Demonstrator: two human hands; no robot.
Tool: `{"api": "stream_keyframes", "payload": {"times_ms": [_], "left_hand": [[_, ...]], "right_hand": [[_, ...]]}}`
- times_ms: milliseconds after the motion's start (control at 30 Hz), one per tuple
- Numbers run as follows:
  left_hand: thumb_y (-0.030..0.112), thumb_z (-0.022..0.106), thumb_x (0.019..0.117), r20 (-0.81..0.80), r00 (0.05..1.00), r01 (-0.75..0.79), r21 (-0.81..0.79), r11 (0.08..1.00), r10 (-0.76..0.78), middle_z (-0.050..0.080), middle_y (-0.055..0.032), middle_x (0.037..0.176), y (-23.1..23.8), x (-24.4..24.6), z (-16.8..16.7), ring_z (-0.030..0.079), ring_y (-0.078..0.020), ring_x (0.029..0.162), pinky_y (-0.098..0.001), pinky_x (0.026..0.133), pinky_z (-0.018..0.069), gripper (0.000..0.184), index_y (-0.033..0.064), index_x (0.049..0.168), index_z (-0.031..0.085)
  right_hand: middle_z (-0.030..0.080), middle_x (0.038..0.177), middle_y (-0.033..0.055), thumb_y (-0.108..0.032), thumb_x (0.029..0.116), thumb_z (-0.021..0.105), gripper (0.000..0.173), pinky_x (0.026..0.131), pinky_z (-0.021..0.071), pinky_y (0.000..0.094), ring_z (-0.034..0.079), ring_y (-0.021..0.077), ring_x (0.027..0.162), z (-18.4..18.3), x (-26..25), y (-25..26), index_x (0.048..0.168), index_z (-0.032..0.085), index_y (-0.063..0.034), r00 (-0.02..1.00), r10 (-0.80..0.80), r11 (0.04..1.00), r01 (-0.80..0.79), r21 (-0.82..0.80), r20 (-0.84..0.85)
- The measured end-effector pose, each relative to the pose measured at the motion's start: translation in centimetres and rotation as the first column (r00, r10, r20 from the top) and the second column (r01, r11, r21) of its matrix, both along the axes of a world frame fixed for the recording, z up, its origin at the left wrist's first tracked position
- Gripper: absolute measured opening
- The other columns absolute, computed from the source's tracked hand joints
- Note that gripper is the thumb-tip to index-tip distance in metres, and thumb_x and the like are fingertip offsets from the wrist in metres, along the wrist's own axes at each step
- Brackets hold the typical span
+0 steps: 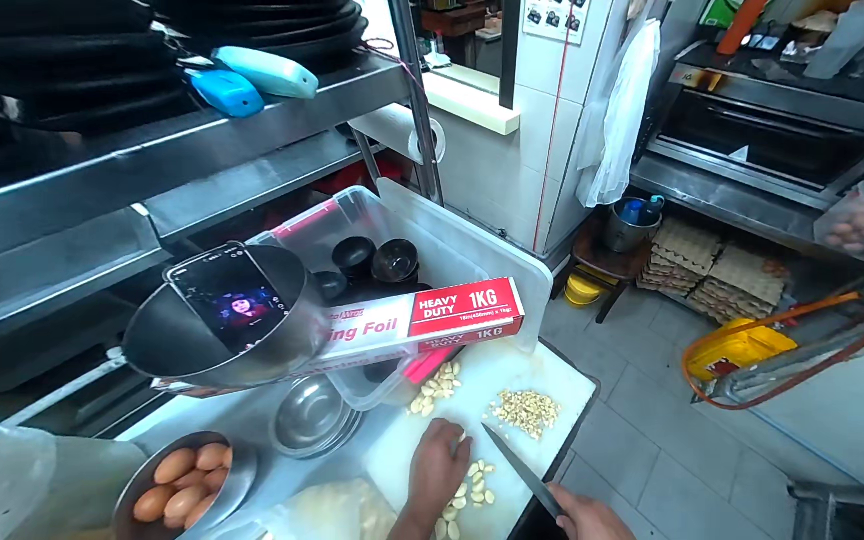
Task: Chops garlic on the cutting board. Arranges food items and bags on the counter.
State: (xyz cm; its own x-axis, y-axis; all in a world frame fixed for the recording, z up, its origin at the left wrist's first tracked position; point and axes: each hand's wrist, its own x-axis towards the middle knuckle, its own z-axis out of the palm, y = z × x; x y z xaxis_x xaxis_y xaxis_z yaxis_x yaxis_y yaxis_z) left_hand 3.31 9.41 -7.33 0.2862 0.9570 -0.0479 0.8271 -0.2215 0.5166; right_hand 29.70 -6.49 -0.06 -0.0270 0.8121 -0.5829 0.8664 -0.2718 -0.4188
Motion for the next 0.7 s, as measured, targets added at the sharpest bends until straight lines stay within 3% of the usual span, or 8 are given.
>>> {"api": "stream_keyframes", "payload": {"times_ms": [100, 233, 367, 467, 567, 633, 700], "left_hand": [[0.033, 0.063, 0.0953, -0.038, 0.999, 0.005, -0.081, 0.997, -0.009, 0.072, 0.0019, 0.105, 0.0, 1.1, 0.4, 0.069, -0.0108, 0.097, -0.0328, 0.090, 0.0591, 0.022, 0.0176, 0.104, 0.076], [0.026, 0.062, 0.0969, 0.021, 0.986, 0.164, -0.046, 0.985, -0.164, 0.072, 0.0035, 0.106, -0.2, 1.2, 0.3, 0.068, -0.0076, 0.101, -0.0284, 0.093, 0.0579, 0.018, 0.0183, 0.100, 0.077], [0.026, 0.060, 0.0967, 0.001, 0.983, 0.182, -0.026, 0.983, -0.182, 0.070, 0.0035, 0.105, 0.0, 1.2, 0.3, 0.067, -0.0076, 0.101, -0.0278, 0.092, 0.0580, 0.019, 0.0203, 0.101, 0.078], [0.028, 0.060, 0.0936, -0.059, 0.978, 0.195, -0.106, 0.975, -0.202, 0.067, 0.0011, 0.107, 0.1, 1.6, 1.0, 0.065, -0.0126, 0.106, -0.0313, 0.095, 0.0561, 0.021, 0.0212, 0.103, 0.077], [0.029, 0.063, 0.0873, -0.100, 0.958, 0.228, -0.307, 0.924, -0.270, 0.065, -0.0030, 0.113, 0.4, 2.0, 2.8, 0.062, -0.0190, 0.113, -0.0373, 0.098, 0.0542, 0.023, 0.0187, 0.102, 0.077], [0.031, 0.065, 0.0858, -0.065, 0.974, 0.181, -0.361, 0.915, -0.219, 0.067, -0.0024, 0.113, 0.7, 1.5, 3.6, 0.063, -0.0183, 0.110, -0.0397, 0.096, 0.0556, 0.023, 0.0190, 0.100, 0.078], [0.031, 0.064, 0.0906, -0.067, 0.998, -0.001, -0.309, 0.951, -0.021, 0.069, -0.0055, 0.119, 1.2, 0.5, 4.4, 0.067, -0.0201, 0.110, -0.0438, 0.096, 0.0582, 0.030, 0.0171, 0.115, 0.076]], "right_hand": [[0.073, 0.115, 0.0145, -0.031, 0.1069, 0.048, 0.048, 0.087, 0.0582, 0.0589, 0.072, 0.0352, 0.104, 0.8, -0.2, 0.4, 0.155, 0.046, -0.0302, 0.999, 0.016, 1.000, -0.016, 0.001, 0.032], [0.072, 0.112, 0.0158, -0.032, 0.1073, 0.046, 0.049, 0.080, 0.0595, 0.0583, 0.072, 0.0369, 0.097, 2.2, -0.7, 0.8, 0.156, 0.044, -0.0349, 0.993, 0.056, 0.998, -0.057, 0.011, 0.105], [0.072, 0.110, 0.0158, -0.031, 0.1065, 0.046, 0.047, 0.076, 0.0596, 0.0580, 0.073, 0.0365, 0.094, 2.1, -1.2, 0.9, 0.153, 0.047, -0.0358, 0.989, 0.064, 0.997, -0.069, 0.032, 0.132], [0.072, 0.111, 0.0141, -0.031, 0.1062, 0.048, 0.046, 0.082, 0.0597, 0.0572, 0.073, 0.0347, 0.099, 1.1, -1.0, 1.6, 0.152, 0.049, -0.0339, 0.995, 0.064, 0.998, -0.066, 0.024, 0.079], [0.075, 0.114, 0.0123, -0.032, 0.1056, 0.052, 0.047, 0.090, 0.0578, 0.0584, 0.073, 0.0338, 0.105, 0.3, -0.1, 2.4, 0.152, 0.050, -0.0338, 0.999, 0.050, 0.999, -0.050, -0.002, -0.009], [0.075, 0.114, 0.0108, -0.033, 0.1055, 0.052, 0.046, 0.089, 0.0580, 0.0586, 0.073, 0.0327, 0.104, 0.2, 0.5, 2.5, 0.152, 0.050, -0.0355, 1.000, 0.022, 1.000, -0.022, 0.011, -0.010], [0.075, 0.115, 0.0121, -0.031, 0.1060, 0.052, 0.047, 0.090, 0.0578, 0.0590, 0.073, 0.0336, 0.104, 0.3, 1.0, 2.4, 0.153, 0.050, -0.0330, 1.000, -0.027, 0.999, 0.027, 0.037, 0.004]]}}
